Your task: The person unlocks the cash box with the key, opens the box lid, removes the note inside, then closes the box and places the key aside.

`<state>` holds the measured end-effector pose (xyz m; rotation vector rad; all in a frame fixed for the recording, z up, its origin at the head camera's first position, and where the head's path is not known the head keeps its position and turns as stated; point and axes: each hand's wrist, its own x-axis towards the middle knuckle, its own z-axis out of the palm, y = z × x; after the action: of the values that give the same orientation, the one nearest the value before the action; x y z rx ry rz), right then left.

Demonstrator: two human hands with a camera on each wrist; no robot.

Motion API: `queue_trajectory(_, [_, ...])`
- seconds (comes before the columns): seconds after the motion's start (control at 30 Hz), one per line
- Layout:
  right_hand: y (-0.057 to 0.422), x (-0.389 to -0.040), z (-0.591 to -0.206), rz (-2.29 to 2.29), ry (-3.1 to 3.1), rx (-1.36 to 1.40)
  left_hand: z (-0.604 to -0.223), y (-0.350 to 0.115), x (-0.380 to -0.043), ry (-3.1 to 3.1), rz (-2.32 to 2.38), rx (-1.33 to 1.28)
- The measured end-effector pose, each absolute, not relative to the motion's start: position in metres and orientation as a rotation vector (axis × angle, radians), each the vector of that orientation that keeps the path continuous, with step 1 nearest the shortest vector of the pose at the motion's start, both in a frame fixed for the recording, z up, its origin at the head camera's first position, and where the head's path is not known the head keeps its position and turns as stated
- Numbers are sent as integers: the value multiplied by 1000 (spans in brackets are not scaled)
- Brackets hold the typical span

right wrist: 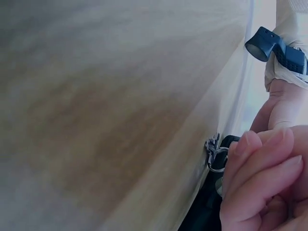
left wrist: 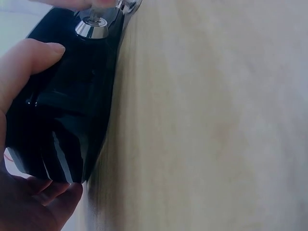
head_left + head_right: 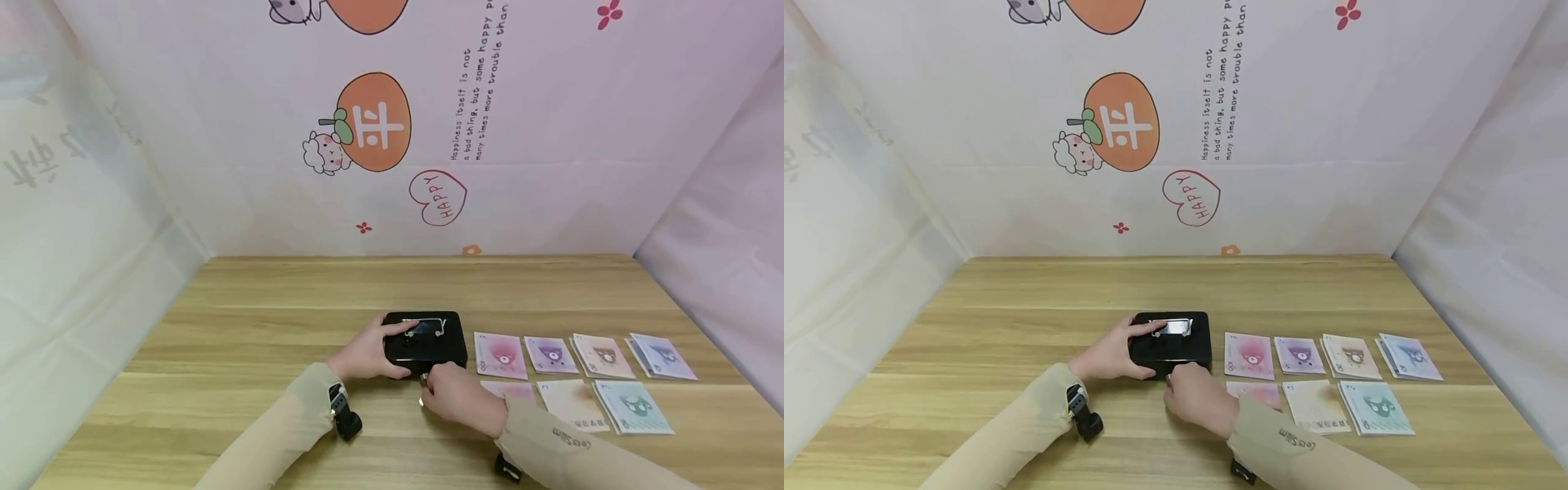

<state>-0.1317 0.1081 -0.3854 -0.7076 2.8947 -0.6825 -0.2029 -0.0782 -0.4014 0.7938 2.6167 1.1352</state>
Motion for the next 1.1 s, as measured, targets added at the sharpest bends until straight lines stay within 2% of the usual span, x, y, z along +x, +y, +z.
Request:
queue_trajectory(0.3, [115,-129,-384,-738,2737,-729,-406,-82,-204,2603,1141,703])
queue_trajectory(0.6, [135,-135,-359,-973,2674,-745,-407,-83,-207,2603,1150,668])
queue_trajectory(0.9, [173,-162,-337,-1231,2710,-477,-406,-81,-210,2597,1157,709])
queue_trajectory(1.1, [200,-193,-341,-1348,2733,-285,-406,-81,-210,2595,1144,722])
